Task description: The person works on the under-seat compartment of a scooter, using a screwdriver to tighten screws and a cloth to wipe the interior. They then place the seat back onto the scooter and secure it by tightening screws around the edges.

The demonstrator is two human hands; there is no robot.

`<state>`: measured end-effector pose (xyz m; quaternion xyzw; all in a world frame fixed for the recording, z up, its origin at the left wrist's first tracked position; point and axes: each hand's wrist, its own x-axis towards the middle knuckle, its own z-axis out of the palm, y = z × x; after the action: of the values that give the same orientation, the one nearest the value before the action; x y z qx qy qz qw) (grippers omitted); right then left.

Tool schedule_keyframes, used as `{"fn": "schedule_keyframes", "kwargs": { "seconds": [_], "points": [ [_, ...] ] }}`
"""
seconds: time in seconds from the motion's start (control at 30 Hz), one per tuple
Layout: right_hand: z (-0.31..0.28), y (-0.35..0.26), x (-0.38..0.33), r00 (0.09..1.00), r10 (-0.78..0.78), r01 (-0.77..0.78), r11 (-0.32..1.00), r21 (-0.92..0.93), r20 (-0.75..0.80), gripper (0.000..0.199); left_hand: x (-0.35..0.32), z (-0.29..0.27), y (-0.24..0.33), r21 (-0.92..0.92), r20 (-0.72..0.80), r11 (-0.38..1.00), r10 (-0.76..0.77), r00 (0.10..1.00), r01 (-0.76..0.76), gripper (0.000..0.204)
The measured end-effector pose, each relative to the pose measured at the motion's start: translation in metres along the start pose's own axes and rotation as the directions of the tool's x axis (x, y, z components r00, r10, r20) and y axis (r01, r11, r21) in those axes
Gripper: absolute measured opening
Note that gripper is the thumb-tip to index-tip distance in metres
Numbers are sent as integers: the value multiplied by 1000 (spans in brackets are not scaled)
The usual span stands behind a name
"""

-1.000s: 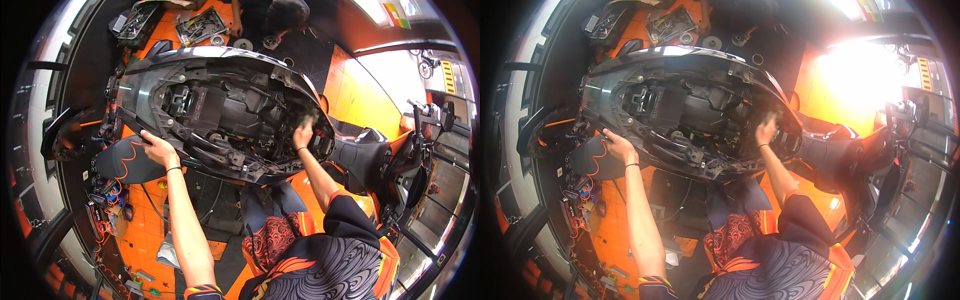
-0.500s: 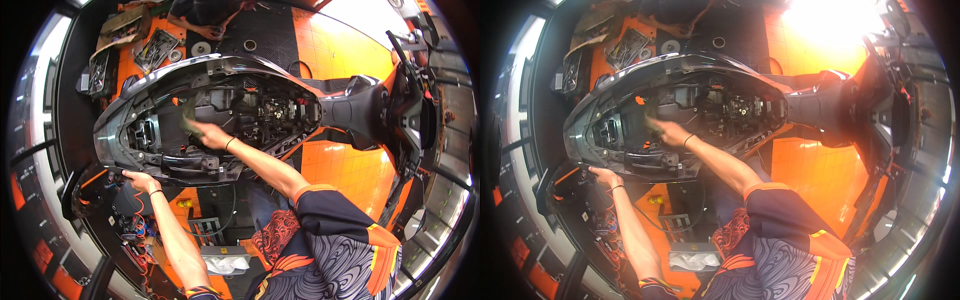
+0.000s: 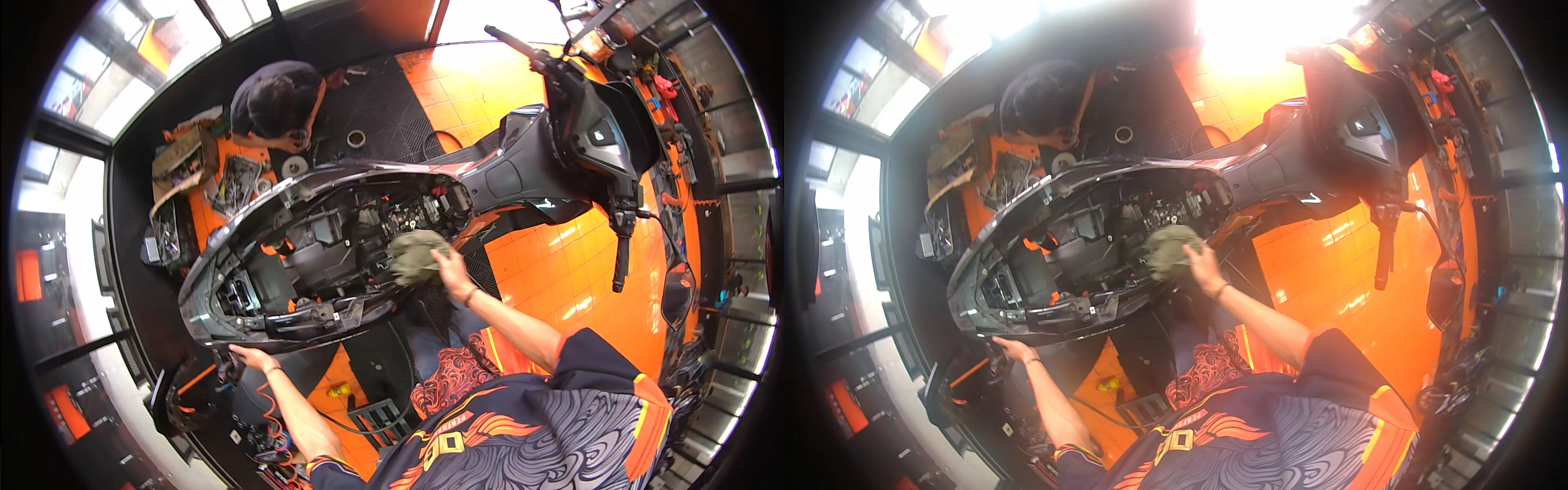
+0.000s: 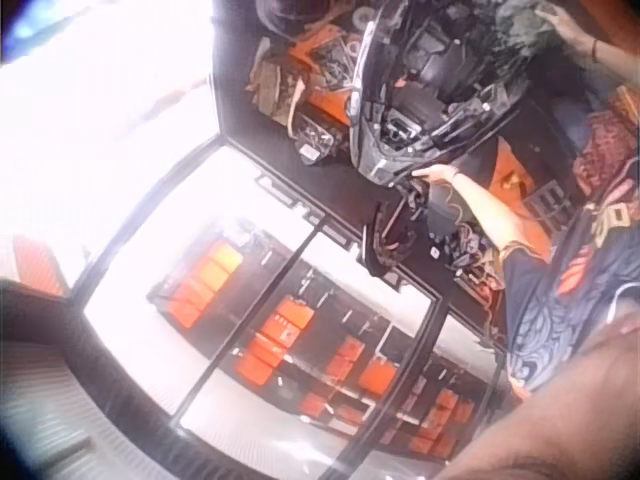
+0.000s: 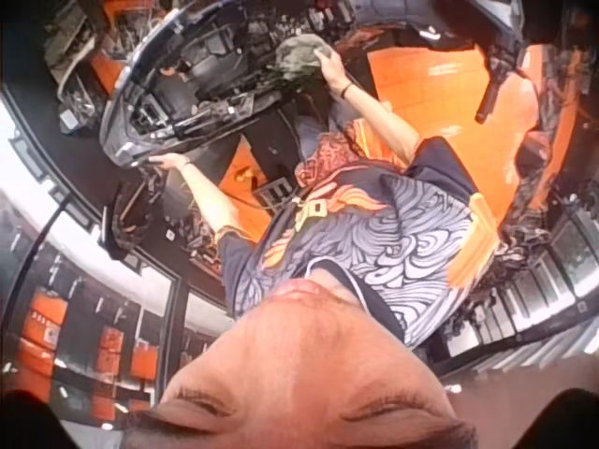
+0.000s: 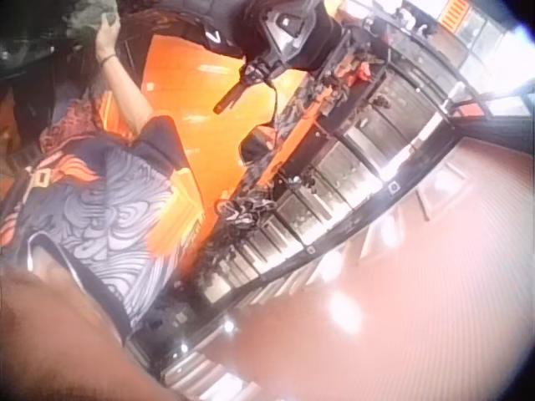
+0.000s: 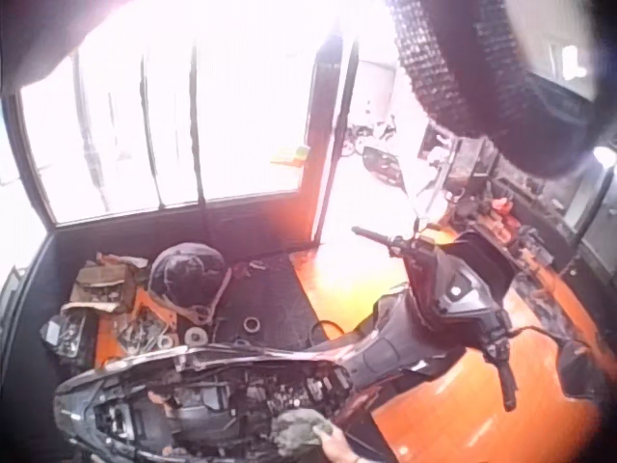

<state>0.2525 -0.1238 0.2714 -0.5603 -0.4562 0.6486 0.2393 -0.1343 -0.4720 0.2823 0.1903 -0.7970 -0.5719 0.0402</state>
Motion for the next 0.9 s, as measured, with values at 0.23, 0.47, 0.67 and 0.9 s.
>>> {"fn": "schedule_keyframes", "kwargs": {
  "seconds": [0.23, 0.47, 0.67, 0.9],
  "points": [
    [-201, 40, -18, 895, -126, 60, 985, -164, -428, 35, -44, -58, -33, 267, 153, 953, 103, 983, -141, 67],
    [-332, 150, -52, 894, -91, -228, 749, -621, -438, 41, -187, -128, -123, 661, 413, 701, -639, 649, 269, 55],
    [-364, 183, -54, 905, 414, -407, 773, -487, -100, 32, -319, -160, -153, 732, 317, 542, -807, 497, 413, 56],
    [-280, 92, 37, 866, 448, -135, 639, -758, 223, 51, -391, -142, -142, 334, 262, 809, -572, 777, 483, 41]
  ]
}}
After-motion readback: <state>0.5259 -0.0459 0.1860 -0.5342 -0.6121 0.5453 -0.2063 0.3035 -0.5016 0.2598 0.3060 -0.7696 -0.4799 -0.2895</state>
